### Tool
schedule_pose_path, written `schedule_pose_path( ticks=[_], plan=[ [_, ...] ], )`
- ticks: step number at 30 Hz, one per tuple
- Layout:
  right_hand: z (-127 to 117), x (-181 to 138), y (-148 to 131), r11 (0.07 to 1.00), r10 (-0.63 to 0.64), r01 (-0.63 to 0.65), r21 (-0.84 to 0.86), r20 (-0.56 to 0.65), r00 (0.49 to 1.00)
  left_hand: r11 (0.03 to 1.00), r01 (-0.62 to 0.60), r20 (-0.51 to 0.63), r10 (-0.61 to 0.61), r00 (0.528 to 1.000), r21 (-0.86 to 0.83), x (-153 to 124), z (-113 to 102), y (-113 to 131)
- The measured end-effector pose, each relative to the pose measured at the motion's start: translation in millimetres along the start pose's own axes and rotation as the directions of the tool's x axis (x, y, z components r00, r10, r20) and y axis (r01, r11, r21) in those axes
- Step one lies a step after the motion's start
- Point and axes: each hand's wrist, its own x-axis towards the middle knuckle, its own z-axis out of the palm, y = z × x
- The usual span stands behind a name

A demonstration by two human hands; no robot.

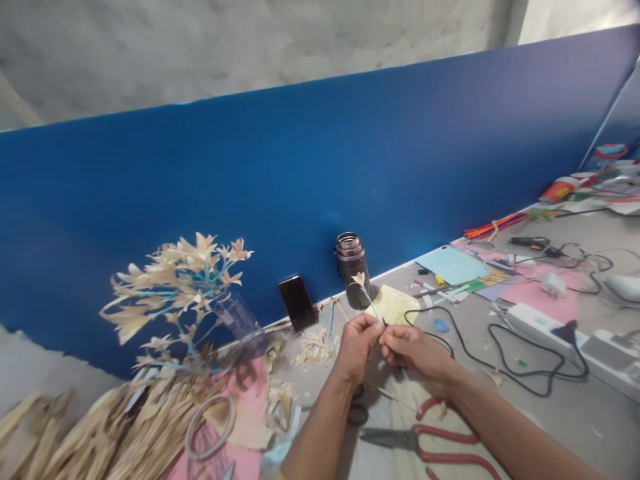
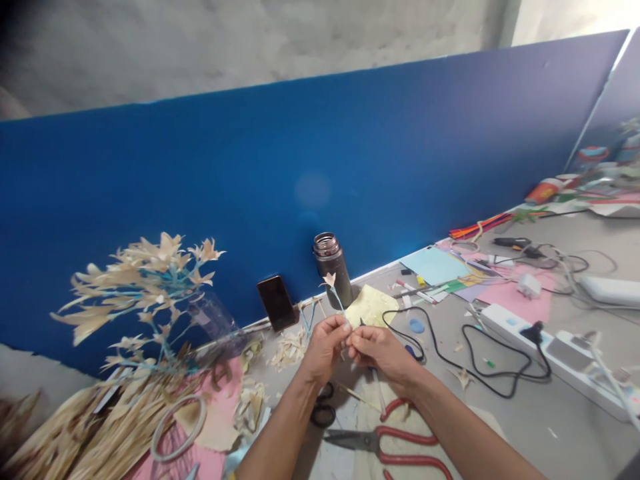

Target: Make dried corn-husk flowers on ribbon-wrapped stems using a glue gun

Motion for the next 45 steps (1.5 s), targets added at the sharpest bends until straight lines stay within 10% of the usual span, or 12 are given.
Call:
schedule_pose_path(
  ticks=[9,34,45],
  plan=[
    [-2,1,-3,0.978,-0.119,0.100,-0.183,-0.093,0.989,0.928,-0.158,-0.153,0.220,0.963,0.338,-1,5,1],
    [5,-8,4,0.976,0.141,-0.168,0.140,0.187,0.972,0.998,0.066,0.022,-0.066,0.998,-0.004,-23,-12,9],
    [12,-7,-2,0.993,-0.064,0.050,-0.104,-0.136,0.989,0.938,-0.020,-0.217,0.100,0.971,0.346,-19,-7,3]
  ],
)
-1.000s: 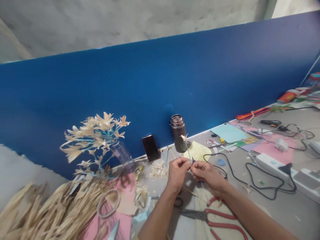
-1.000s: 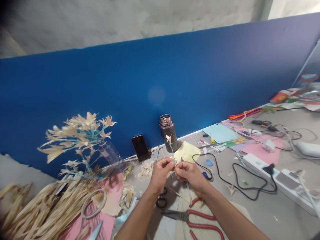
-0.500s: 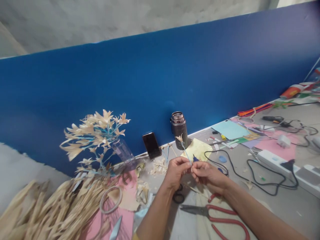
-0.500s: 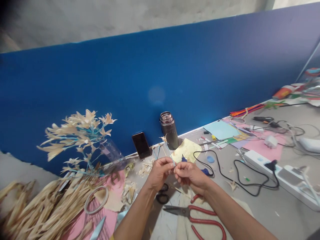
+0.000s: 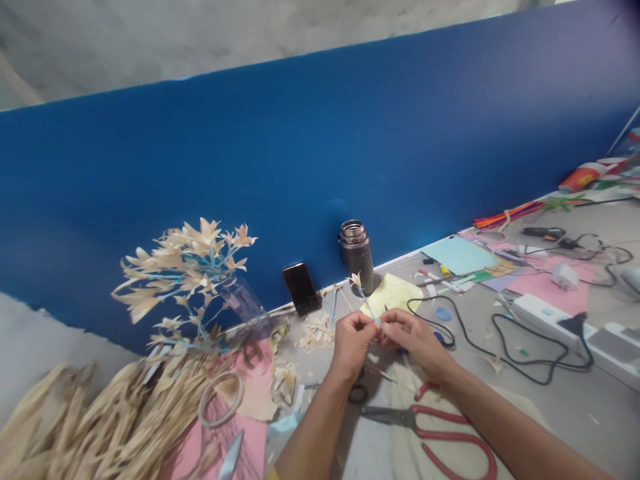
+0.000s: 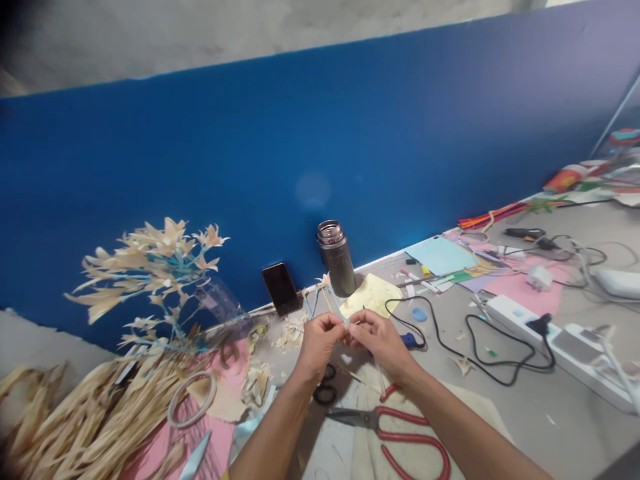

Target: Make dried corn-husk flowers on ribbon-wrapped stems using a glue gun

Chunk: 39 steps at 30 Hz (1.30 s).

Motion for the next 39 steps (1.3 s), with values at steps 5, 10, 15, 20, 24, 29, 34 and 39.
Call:
schedule_pose_path(
  ticks=[5,10,15,20,24,29,34,39],
  plan=[
    [-1,3,4,0.997,-0.033,0.029,-0.072,-0.057,0.998,0.996,0.050,0.025,-0.048,0.999,-0.068,-2,2,1],
    [-1,0,5,0.952,-0.153,0.125,-0.280,-0.081,0.985,0.999,0.043,0.036,-0.043,0.998,-0.009,-4,3,3],
    [4,-3,4,0.795,-0.365,0.261,-0.547,-0.088,0.927,0.998,0.069,0.100,-0.069,0.993,0.004,-4,0,6],
    [3,0,7,0.866,-0.303,0.237,-0.441,-0.083,0.949,0.961,0.203,0.276,-0.148,0.950,-0.185,-2,-9,12],
    [2,1,12,0.926,-0.214,0.194,-0.324,-0.028,0.976,0.934,0.217,0.210,-0.160,0.965,-0.285,-1,-9,10],
    [4,-1,10,0.806,-0.345,0.269,-0.528,-0.050,0.937,0.924,0.188,0.064,-0.177,0.982,-0.334,-1,0,1],
    [2,0,12,0.743,-0.384,0.249,-0.622,-0.091,0.919,0.943,0.159,0.013,-0.163,0.987,-0.293,-3,7,-1],
    [0,4,15,0.754,-0.362,0.248,-0.608,-0.069,0.930,0.970,0.118,-0.007,-0.123,0.992,-0.212,-2,7,0]
  ],
)
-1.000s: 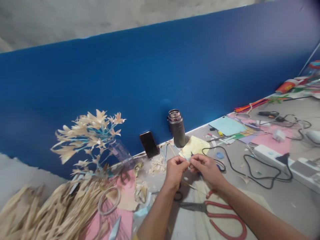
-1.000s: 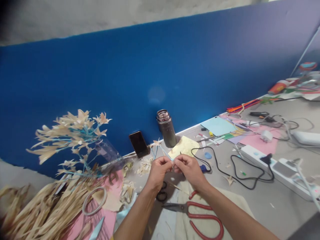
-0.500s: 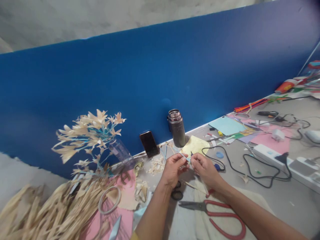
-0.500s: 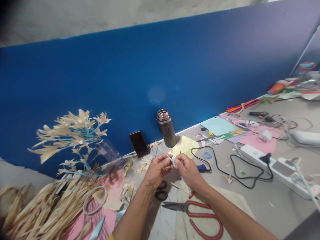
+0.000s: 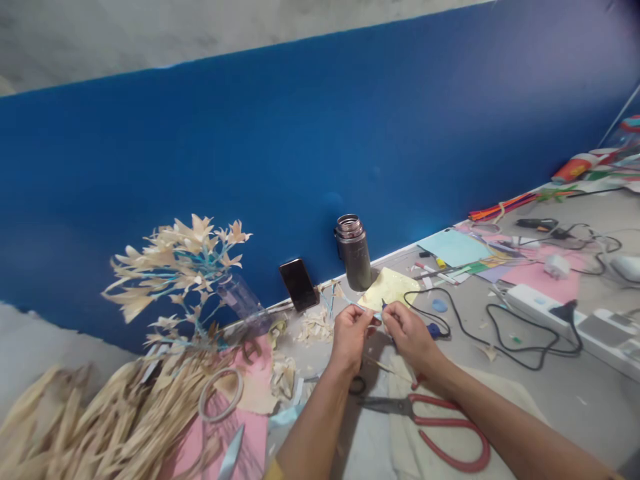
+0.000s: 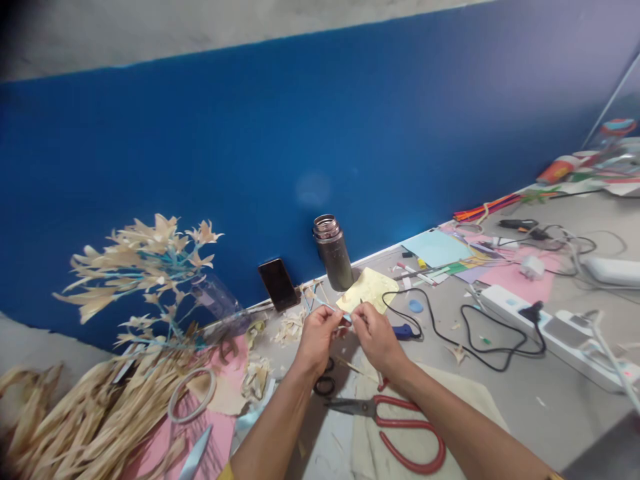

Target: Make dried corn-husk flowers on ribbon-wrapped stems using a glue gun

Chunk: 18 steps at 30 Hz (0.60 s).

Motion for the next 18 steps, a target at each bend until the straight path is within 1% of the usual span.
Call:
schedule_pose_path(
  ticks=[8,12,15,17,18],
  plan=[
    [-5,2,-5,0.999,0.017,-0.020,0.030,0.082,0.996,0.983,-0.108,-0.010,0.111,0.994,0.149,4,-4,1],
    [-8,5,-4,0.998,0.049,-0.053,0.023,0.136,0.990,0.980,-0.101,-0.021,0.106,0.994,0.172,9,-7,-3],
    [-18,10,-2,0.996,0.091,-0.094,0.010,0.158,0.983,0.970,-0.096,-0.032,0.106,0.994,0.225,17,-10,-6],
    [-33,15,1,0.994,0.102,-0.092,-0.067,0.160,0.982,0.962,-0.090,-0.033,0.101,0.994,0.258,24,-12,-6],
    [-42,17,2,0.984,0.088,-0.059,-0.166,0.170,0.981,0.961,-0.084,-0.032,0.096,0.995,0.265,28,-14,-6]
  ],
)
